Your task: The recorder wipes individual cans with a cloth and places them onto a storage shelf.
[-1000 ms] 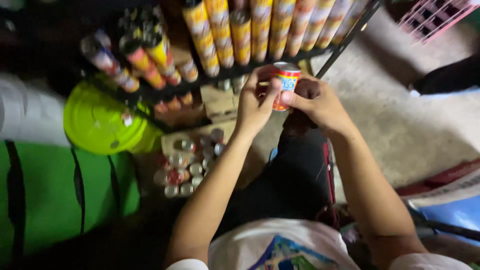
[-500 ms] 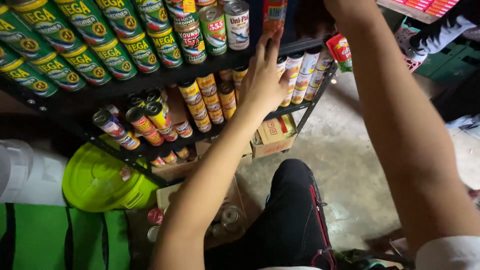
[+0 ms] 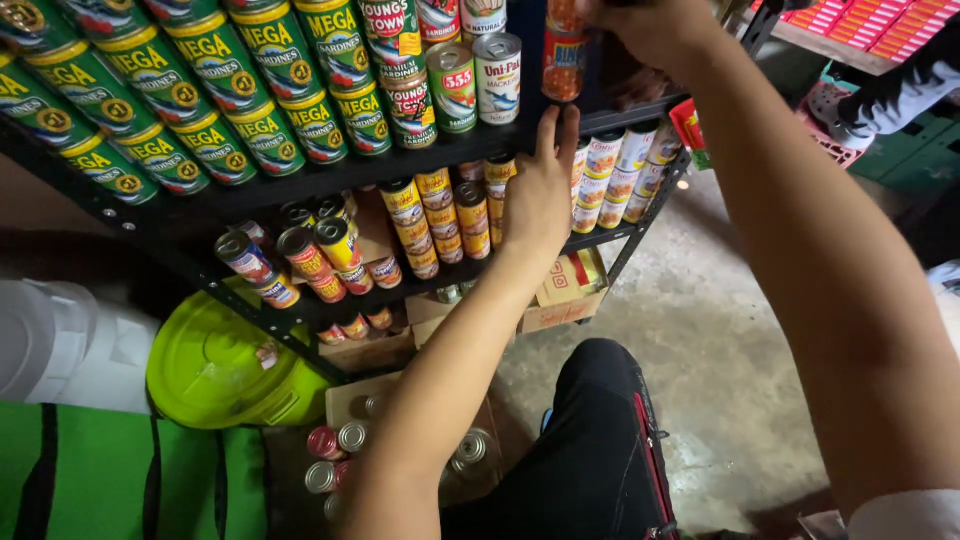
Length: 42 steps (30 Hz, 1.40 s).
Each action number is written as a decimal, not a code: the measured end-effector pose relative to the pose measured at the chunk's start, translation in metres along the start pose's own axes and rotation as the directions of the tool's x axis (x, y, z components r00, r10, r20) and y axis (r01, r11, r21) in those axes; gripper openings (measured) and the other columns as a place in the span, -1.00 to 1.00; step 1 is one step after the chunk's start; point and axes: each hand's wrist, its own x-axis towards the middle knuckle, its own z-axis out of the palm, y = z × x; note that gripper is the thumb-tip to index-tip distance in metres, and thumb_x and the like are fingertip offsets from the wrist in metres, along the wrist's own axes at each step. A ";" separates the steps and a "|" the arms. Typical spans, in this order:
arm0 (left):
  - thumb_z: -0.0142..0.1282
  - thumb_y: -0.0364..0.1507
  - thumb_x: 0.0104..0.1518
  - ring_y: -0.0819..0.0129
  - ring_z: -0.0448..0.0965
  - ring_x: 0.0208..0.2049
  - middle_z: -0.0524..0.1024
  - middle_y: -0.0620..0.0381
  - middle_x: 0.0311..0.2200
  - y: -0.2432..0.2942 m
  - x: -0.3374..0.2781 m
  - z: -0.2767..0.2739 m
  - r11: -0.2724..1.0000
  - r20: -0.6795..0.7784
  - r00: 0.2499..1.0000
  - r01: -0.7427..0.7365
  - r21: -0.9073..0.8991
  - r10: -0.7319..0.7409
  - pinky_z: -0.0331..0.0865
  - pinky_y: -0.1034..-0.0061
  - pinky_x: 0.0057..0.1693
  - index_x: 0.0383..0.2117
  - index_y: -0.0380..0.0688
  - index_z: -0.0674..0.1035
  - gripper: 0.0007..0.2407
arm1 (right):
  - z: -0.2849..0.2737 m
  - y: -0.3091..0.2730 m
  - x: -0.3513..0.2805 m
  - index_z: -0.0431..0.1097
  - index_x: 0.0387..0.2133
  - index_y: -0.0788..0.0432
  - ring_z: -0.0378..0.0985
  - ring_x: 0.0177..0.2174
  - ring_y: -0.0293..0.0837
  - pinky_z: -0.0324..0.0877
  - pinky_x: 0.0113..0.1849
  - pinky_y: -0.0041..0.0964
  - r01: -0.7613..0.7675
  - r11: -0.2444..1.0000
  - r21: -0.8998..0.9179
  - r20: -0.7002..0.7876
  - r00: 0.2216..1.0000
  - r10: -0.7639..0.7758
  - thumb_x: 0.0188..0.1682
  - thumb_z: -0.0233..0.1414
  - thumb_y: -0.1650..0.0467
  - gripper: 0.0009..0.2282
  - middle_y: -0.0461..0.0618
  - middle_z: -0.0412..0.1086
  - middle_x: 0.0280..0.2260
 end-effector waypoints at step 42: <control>0.55 -0.27 -0.22 -0.16 0.41 0.10 0.38 -0.20 0.06 -0.116 -0.393 0.065 0.628 0.656 0.520 0.773 -0.088 -0.548 0.37 0.11 0.12 0.05 -0.14 0.34 -0.31 | 0.225 -0.160 -0.365 0.24 0.22 0.15 0.43 0.12 0.07 0.34 0.16 0.07 -0.589 -0.562 0.581 0.811 0.364 0.457 0.09 0.07 0.28 -0.56 0.07 0.39 0.13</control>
